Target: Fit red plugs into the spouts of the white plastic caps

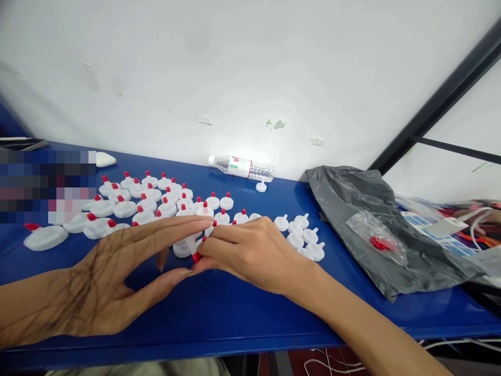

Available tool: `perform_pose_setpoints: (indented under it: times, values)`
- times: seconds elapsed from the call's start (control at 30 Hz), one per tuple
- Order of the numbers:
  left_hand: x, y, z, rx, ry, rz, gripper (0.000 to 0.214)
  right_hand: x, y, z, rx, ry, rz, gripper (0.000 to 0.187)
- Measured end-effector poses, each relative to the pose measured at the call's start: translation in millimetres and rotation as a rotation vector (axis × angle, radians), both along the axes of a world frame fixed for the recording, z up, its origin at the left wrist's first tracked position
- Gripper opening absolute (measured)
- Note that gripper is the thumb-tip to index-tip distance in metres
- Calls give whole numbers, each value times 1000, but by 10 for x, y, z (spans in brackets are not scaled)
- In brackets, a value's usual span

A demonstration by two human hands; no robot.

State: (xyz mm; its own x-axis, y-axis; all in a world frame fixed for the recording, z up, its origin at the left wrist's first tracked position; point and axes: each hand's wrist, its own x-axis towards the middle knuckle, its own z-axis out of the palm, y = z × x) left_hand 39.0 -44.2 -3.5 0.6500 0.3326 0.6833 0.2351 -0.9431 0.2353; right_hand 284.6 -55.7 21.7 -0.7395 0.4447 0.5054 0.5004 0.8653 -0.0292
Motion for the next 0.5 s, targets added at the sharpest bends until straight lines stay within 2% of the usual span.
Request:
perform_pose_setpoints:
  times: [0.27,0.43,0.5]
  values:
    - [25,16,-12,47,13,23,47,-8,10,-9,33,-77,52,37]
    - [43,-5,26,68,19,40,42,-12,-2,-30,75,-63,61,29]
    - [53,-13,38,65,8,37,40,-8,-10,-40,37,-70,46,25]
